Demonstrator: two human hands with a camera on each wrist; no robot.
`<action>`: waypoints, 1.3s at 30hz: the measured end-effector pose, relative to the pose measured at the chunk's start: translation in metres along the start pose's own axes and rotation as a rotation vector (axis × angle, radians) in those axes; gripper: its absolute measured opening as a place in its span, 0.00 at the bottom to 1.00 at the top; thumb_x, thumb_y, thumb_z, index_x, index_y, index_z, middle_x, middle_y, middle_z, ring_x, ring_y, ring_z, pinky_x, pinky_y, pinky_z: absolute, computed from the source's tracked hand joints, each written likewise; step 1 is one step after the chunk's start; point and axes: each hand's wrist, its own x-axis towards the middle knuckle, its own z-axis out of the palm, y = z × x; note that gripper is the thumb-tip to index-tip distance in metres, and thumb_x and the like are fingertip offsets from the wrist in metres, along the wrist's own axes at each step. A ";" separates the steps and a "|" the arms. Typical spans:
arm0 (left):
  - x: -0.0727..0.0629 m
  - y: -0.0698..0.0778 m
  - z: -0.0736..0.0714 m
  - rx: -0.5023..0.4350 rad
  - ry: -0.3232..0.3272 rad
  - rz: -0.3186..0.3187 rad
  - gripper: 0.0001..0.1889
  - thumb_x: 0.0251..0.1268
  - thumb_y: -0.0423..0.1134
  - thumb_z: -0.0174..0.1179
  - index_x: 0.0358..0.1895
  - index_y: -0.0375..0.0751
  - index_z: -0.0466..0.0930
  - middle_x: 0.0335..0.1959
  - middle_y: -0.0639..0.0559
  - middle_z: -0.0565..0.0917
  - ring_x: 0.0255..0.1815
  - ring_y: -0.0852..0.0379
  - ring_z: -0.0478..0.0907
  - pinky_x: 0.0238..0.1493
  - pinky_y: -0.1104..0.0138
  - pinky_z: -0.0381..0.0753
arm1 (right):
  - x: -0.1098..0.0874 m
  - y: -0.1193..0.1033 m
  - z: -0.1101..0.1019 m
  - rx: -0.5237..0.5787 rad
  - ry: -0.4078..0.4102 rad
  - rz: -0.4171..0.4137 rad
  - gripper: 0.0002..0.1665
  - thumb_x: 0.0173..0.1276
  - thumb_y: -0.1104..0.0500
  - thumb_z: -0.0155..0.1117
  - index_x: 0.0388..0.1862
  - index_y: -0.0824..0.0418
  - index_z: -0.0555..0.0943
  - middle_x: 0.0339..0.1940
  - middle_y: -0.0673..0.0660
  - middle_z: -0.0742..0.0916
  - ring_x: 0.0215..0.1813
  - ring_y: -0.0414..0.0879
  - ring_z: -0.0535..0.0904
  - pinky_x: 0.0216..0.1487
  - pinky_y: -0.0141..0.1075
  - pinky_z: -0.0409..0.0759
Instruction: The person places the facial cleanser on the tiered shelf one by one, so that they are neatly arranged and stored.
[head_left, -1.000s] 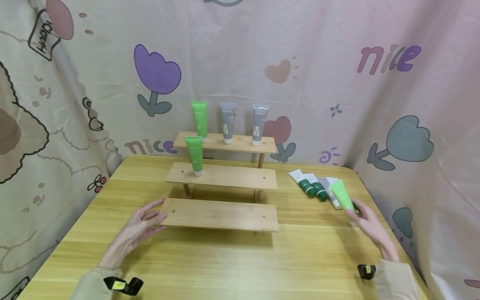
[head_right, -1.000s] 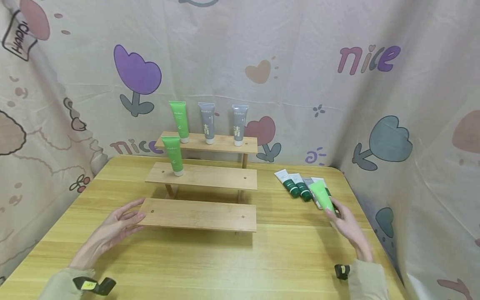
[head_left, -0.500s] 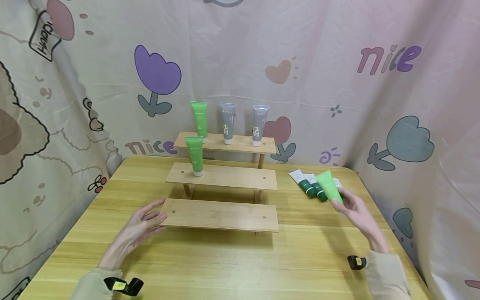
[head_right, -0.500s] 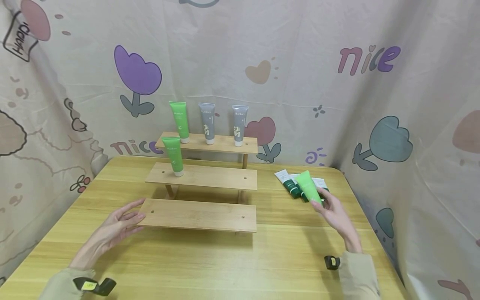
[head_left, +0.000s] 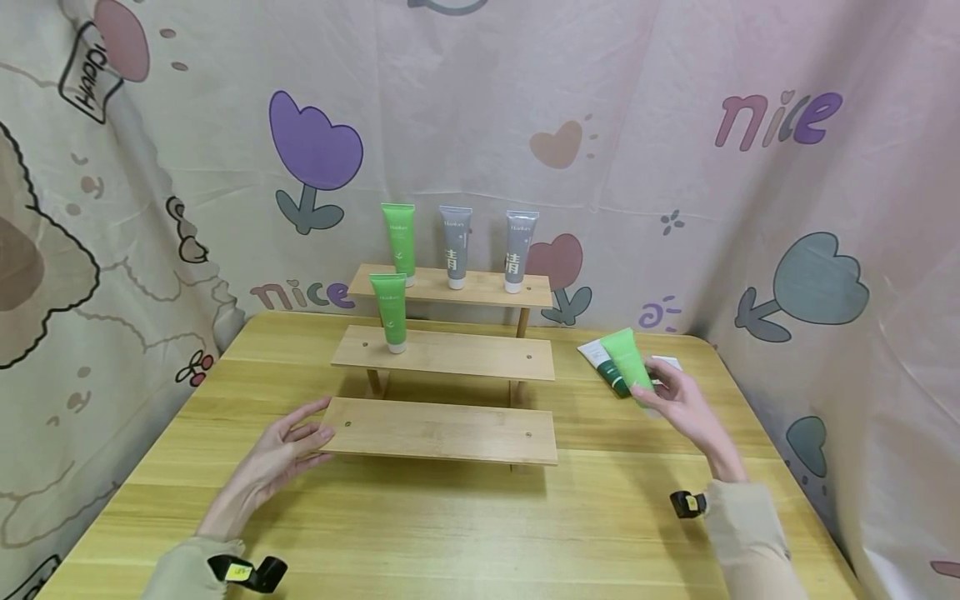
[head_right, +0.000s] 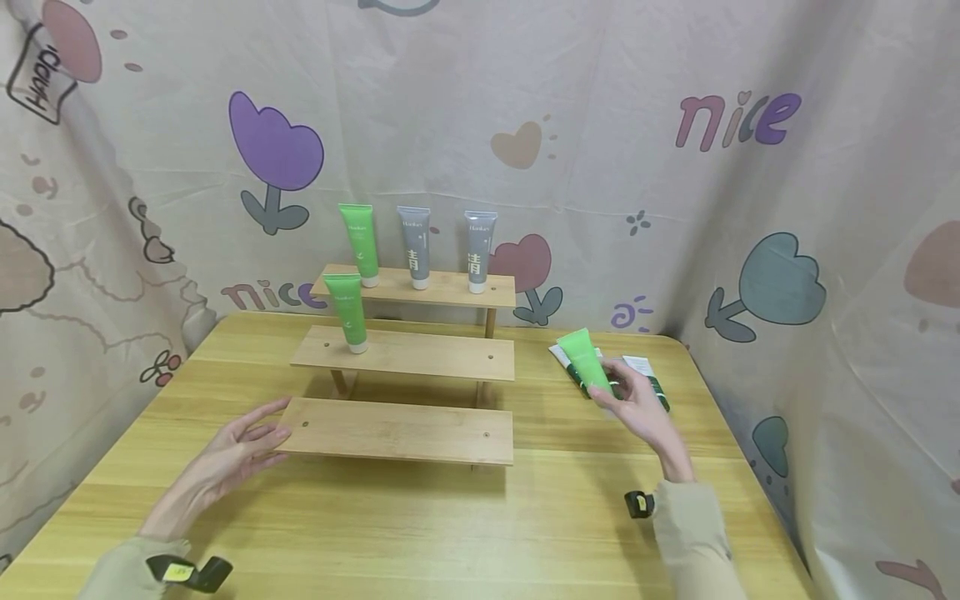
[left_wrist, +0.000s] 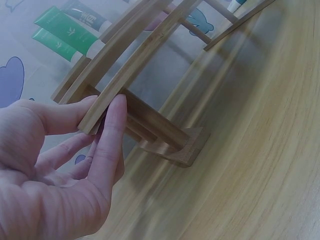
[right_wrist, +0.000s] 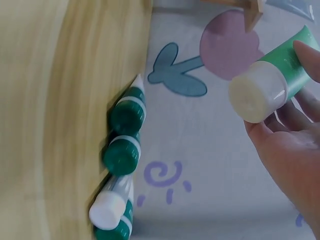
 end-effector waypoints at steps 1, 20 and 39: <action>0.000 0.000 0.000 -0.001 0.000 0.002 0.37 0.77 0.34 0.54 0.82 0.40 0.45 0.47 0.53 0.73 0.47 0.65 0.77 0.56 0.67 0.88 | 0.002 -0.002 0.001 0.001 -0.003 0.004 0.26 0.71 0.68 0.63 0.64 0.78 0.71 0.54 0.73 0.79 0.47 0.26 0.76 0.50 0.16 0.80; 0.000 0.000 0.000 -0.005 0.007 -0.007 0.37 0.77 0.34 0.54 0.82 0.41 0.45 0.50 0.52 0.70 0.48 0.65 0.76 0.58 0.66 0.87 | 0.043 -0.033 0.026 -0.023 -0.046 0.019 0.29 0.69 0.63 0.67 0.66 0.71 0.72 0.54 0.71 0.83 0.49 0.46 0.82 0.52 0.24 0.82; 0.001 0.000 0.001 0.003 0.010 -0.012 0.38 0.77 0.35 0.55 0.82 0.40 0.44 0.51 0.52 0.72 0.50 0.64 0.77 0.58 0.66 0.87 | 0.068 -0.065 0.055 0.035 -0.035 -0.007 0.28 0.64 0.65 0.71 0.62 0.71 0.75 0.50 0.70 0.85 0.47 0.45 0.81 0.54 0.26 0.84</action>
